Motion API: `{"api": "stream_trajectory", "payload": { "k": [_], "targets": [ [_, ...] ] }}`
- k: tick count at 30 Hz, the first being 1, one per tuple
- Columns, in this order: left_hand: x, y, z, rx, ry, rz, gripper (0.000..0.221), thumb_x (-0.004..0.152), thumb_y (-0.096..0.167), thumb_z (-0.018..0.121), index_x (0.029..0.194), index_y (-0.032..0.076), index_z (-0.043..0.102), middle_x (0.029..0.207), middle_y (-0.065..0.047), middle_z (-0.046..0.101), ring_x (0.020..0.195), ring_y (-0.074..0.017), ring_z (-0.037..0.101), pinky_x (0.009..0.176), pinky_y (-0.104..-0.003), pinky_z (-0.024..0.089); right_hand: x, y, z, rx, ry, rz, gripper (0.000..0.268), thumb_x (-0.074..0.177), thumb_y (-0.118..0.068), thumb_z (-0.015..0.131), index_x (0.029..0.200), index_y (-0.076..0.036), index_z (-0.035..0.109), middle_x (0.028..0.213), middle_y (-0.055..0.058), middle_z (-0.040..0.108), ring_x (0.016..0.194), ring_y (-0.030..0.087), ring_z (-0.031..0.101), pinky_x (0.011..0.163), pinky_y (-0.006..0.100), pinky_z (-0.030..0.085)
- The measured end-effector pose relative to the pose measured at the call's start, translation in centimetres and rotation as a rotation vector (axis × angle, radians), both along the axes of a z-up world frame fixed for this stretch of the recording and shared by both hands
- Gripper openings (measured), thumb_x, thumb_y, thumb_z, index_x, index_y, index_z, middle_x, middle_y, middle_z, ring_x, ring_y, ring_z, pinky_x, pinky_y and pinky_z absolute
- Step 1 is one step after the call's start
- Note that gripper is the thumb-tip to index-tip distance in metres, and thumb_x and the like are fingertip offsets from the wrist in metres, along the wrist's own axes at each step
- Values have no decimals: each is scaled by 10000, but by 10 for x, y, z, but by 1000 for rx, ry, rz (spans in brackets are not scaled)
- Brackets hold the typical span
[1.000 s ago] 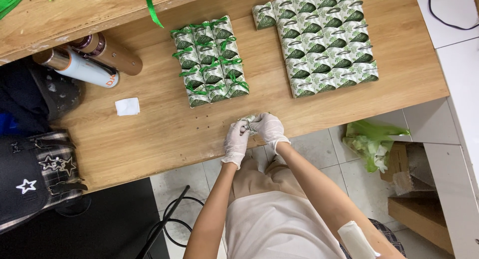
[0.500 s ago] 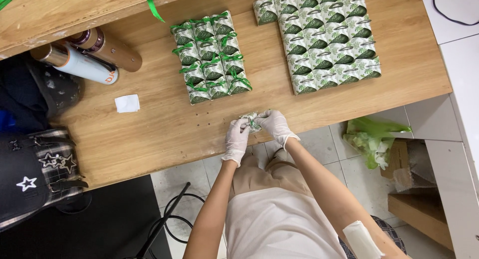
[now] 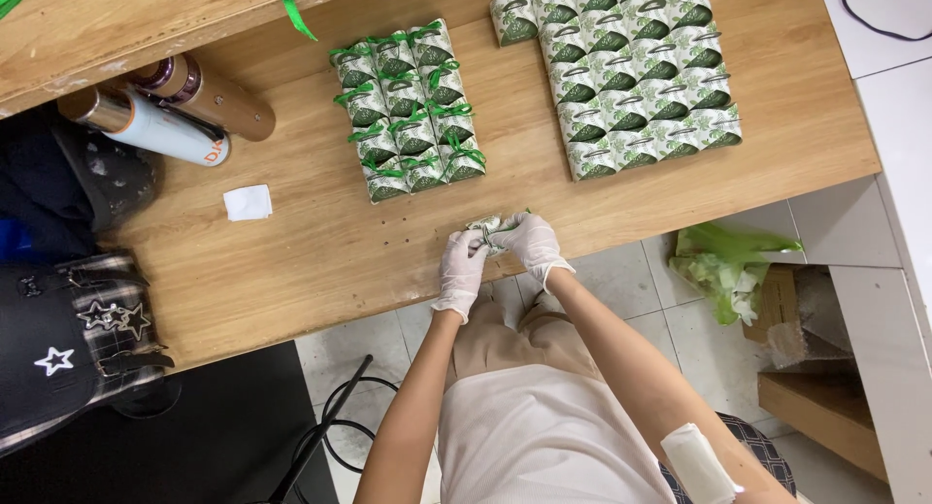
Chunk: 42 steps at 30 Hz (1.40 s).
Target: The person is packaging small items by wrapping them and tying them with green ribbons.
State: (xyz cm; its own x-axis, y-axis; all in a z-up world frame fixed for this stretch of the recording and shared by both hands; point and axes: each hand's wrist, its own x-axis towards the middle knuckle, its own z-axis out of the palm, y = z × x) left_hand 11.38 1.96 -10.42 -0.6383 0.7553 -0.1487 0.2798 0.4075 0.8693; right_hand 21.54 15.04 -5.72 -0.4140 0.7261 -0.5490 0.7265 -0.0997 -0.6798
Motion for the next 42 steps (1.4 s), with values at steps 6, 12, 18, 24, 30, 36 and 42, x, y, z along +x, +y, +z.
{"api": "stream_trajectory", "payload": {
  "k": [6,12,18,24,30,36,42],
  "targets": [
    [-2,-1,-11,27,80,11,95,875,136,755,935,108,687,934,-83,621,789,-230,676,743,-360,551,3,6,-11,27,-23,89,371,758,-354,853,955,-53,763,822,140,752,769,236,720,776,345,553],
    [-15,-12,8,62,207,3,111,974,147,633,1049,75,592,1058,-141,576,954,-339,596,819,-458,487,27,26,1,-57,80,177,305,855,-281,778,1081,-76,766,921,105,773,864,183,706,815,317,541],
    [-60,-33,-14,-115,-417,57,192,1008,232,527,1016,53,597,1122,-139,565,968,-291,595,859,-417,510,61,55,-1,-196,190,211,290,866,-204,755,1123,-72,774,975,55,789,905,157,705,843,284,547],
    [-71,-15,64,61,-890,141,300,977,275,459,1083,115,689,1259,13,693,1234,-109,550,1033,-234,406,77,65,28,-317,15,89,274,908,-261,760,1143,-127,800,908,39,699,714,114,529,655,276,464],
    [-91,-19,-29,420,-1272,345,131,975,178,623,938,53,639,961,-114,716,992,-259,681,1009,-400,520,98,69,7,-514,236,-26,234,919,-169,718,1109,-39,763,876,15,751,676,87,529,612,214,439],
    [-89,-11,12,453,-1254,369,140,974,168,652,870,74,651,896,-74,705,930,-244,692,972,-384,534,121,73,-23,-665,461,-137,241,966,-105,674,1187,-33,736,934,14,702,774,79,622,721,219,520],
    [-55,0,91,310,-946,274,218,1013,241,627,1036,44,716,925,-32,727,912,-146,684,954,-325,547,89,46,80,-41,261,-12,286,914,-97,719,1197,-72,745,934,13,765,843,116,691,795,258,556]
  ]
}}
